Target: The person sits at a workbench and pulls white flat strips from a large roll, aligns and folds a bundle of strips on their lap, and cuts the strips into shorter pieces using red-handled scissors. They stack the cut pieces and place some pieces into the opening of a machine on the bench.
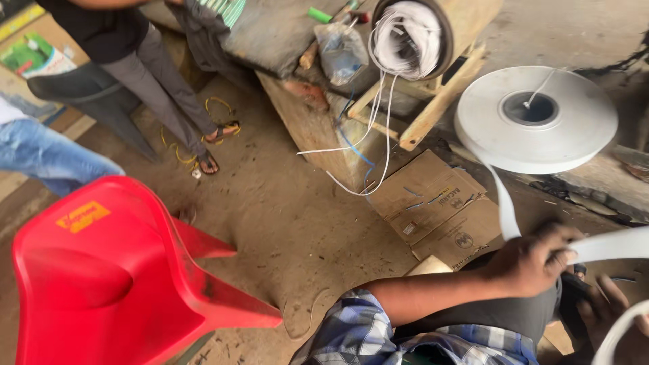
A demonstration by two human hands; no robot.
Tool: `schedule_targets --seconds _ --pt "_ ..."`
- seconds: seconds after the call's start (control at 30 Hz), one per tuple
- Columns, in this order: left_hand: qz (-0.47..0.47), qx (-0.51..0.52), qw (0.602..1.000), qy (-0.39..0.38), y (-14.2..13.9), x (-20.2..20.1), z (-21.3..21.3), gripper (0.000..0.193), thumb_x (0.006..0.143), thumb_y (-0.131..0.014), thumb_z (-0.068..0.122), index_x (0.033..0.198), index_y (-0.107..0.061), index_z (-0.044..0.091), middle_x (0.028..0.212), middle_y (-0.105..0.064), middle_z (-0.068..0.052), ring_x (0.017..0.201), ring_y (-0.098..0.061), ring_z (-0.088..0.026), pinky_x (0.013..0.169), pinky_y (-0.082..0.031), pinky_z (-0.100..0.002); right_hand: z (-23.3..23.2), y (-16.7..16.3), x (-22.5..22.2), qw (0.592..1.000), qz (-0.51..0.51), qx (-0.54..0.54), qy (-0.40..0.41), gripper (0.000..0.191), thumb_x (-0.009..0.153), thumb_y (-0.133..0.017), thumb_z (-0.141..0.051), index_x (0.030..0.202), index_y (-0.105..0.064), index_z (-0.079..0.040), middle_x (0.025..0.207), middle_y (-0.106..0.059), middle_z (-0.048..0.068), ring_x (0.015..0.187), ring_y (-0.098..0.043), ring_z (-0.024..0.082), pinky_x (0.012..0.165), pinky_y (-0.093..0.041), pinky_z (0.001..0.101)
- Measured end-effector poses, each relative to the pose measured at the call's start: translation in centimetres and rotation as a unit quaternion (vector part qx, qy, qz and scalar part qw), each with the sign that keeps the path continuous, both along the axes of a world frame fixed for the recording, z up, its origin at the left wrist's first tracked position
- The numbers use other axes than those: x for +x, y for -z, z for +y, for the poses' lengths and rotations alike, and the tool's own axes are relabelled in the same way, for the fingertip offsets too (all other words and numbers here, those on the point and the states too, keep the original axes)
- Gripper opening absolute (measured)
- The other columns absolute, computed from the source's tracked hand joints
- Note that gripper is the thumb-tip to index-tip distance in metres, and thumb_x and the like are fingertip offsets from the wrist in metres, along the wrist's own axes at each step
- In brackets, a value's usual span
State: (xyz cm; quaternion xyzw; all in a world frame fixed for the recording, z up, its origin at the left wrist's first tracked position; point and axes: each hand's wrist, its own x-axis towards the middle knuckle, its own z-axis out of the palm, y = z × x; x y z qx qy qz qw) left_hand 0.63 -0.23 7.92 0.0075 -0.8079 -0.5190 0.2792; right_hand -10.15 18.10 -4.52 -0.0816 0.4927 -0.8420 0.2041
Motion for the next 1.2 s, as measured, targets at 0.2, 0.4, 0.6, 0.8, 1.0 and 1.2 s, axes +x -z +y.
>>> schedule_targets --seconds 0.2,0.4,0.6,0.8,1.0,1.2 --pt "0.004 -0.019 1.0 -0.001 4.8 -0.2 0.8 0.032 0.107 -0.06 0.019 0.136 -0.049 0.01 0.112 -0.075 -0.016 0.097 -0.074 -0.03 0.083 -0.061 -0.036 -0.4 -0.5 -3.9 0.994 -0.006 -0.041 -0.105 0.03 0.119 -0.053 -0.032 0.13 -0.05 -0.004 0.123 -0.058 0.014 0.119 -0.062 0.031 0.103 -0.048 0.0492" --pt "0.038 0.222 0.959 0.172 7.9 -4.6 -0.7 0.032 0.119 -0.059 0.029 0.125 -0.048 -0.001 0.106 -0.062 -0.01 0.101 -0.06 -0.017 0.089 -0.053 -0.032 -2.2 -4.4 -3.9 0.984 0.151 0.087 -0.04 0.027 0.112 -0.056 -0.015 0.132 -0.051 0.003 0.119 -0.06 0.013 0.107 -0.063 0.021 0.097 -0.052 0.0357" --pt "0.019 0.475 0.861 0.183 4.9 -8.7 -0.2 0.025 0.116 -0.059 0.026 0.124 -0.061 0.003 0.108 -0.067 -0.007 0.092 -0.062 -0.014 0.072 -0.051 -0.03 -4.8 -13.7 4.0 0.91 0.349 0.208 0.084 0.045 0.099 -0.07 0.004 0.135 -0.044 -0.002 0.131 -0.056 0.012 0.117 -0.06 0.018 0.1 -0.052 0.031" --pt "0.065 0.54 0.783 0.302 -2.6 -6.9 -1.1 0.029 0.115 -0.054 0.022 0.127 -0.062 -0.003 0.119 -0.072 -0.014 0.112 -0.07 -0.023 0.095 -0.06 -0.035 -5.8 -16.8 4.7 0.943 0.272 0.156 0.108 0.047 0.096 -0.07 0.0 0.135 -0.046 -0.006 0.114 -0.065 0.007 0.098 -0.065 0.012 0.083 -0.055 0.0277" --pt "0.001 0.555 0.761 0.335 -5.7 -5.7 -1.4 0.039 0.107 -0.049 0.019 0.145 -0.051 0.013 0.119 -0.07 -0.01 0.115 -0.069 -0.024 0.096 -0.058 -0.036 -4.9 -14.5 3.5 0.947 0.267 0.134 0.116 0.041 0.096 -0.072 -0.002 0.13 -0.049 -0.004 0.11 -0.066 0.008 0.095 -0.066 0.013 0.084 -0.055 0.0272" --pt "0.012 0.52 0.785 0.336 -5.1 -5.9 -1.7 0.037 0.112 -0.05 0.026 0.138 -0.055 -0.001 0.119 -0.07 -0.014 0.116 -0.069 -0.024 0.096 -0.059 -0.04 -4.8 -14.6 3.4 0.952 0.255 0.135 0.102 0.049 0.089 -0.074 -0.006 0.129 -0.045 -0.007 0.105 -0.068 0.009 0.097 -0.067 0.012 0.084 -0.055 0.0261"
